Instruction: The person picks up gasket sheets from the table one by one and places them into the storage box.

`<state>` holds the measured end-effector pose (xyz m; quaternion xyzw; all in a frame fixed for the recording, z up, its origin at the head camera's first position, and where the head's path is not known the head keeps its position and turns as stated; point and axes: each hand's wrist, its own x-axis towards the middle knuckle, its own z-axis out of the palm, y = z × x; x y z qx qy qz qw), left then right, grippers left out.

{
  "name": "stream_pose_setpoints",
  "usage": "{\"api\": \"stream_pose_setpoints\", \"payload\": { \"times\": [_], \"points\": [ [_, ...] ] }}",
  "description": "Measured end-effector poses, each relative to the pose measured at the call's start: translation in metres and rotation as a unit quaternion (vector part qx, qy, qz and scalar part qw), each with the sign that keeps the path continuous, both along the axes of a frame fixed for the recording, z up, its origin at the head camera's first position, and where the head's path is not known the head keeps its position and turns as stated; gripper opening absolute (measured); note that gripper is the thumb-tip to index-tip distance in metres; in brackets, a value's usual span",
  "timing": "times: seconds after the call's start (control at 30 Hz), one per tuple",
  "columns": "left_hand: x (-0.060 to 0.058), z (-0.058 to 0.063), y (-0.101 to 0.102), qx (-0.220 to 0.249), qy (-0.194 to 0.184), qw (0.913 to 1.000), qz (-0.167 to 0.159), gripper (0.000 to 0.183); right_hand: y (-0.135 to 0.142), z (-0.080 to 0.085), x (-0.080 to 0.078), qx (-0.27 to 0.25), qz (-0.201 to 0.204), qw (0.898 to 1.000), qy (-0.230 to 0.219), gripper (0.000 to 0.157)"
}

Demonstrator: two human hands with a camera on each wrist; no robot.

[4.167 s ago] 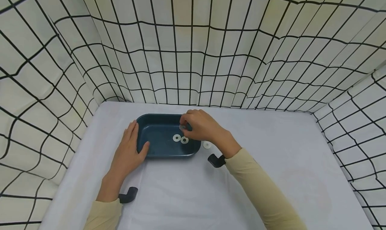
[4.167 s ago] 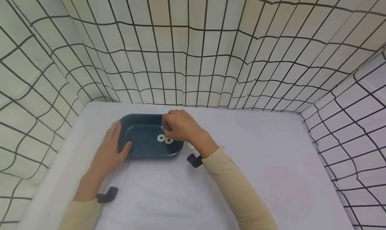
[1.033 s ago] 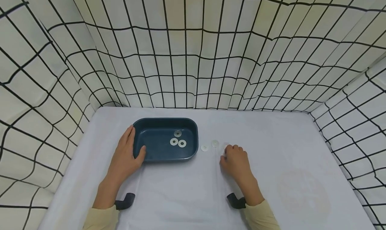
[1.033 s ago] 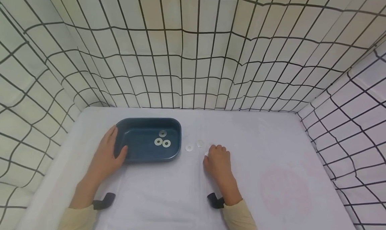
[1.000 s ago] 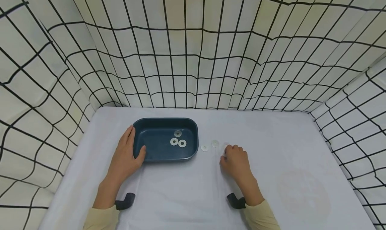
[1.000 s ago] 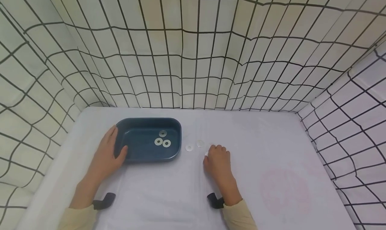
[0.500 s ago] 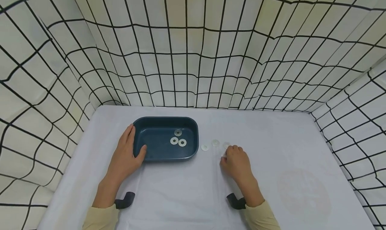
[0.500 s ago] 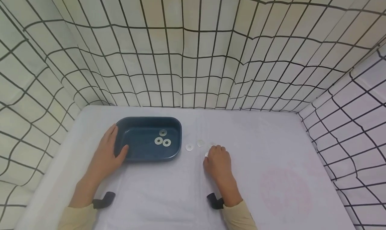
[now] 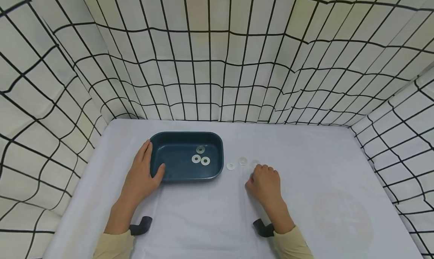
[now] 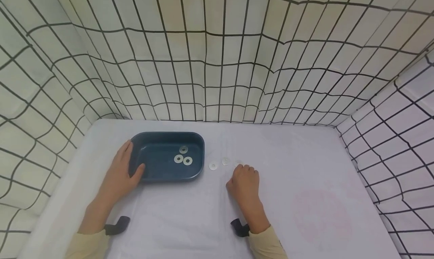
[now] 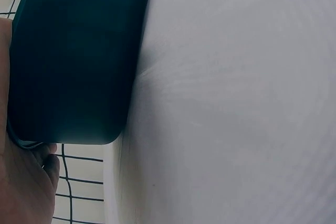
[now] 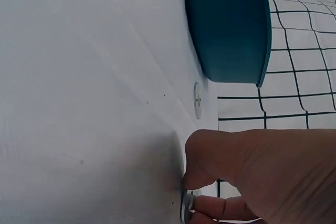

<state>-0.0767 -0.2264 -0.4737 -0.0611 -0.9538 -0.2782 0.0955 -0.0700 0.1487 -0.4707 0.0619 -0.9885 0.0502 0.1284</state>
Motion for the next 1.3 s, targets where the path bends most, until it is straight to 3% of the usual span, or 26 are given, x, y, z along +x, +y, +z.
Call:
{"api": "stream_pose_setpoints", "payload": {
  "times": [0.23, 0.43, 0.77, 1.3],
  "points": [
    [0.001, 0.001, -0.002, 0.001, 0.008, 1.0000, -0.002, 0.083, 0.011, -0.005, -0.005, -0.067, 0.036, 0.997, -0.026, 0.011],
    [0.001, -0.001, 0.002, 0.005, 0.006, 1.0000, -0.002, 0.083, 0.024, -0.010, -0.010, -0.114, 0.063, 0.989, -0.071, 0.013],
    [-0.004, -0.001, 0.001, 0.003, 0.011, 0.9999, -0.002, 0.084, 0.016, -0.003, -0.016, -0.078, 0.120, 0.988, -0.058, 0.012],
    [0.001, 0.006, 0.000, 0.011, 0.005, 0.9999, -0.004, 0.083, -0.003, 0.026, -0.025, -0.051, 0.198, 0.979, -0.016, 0.015]
  ]
}}
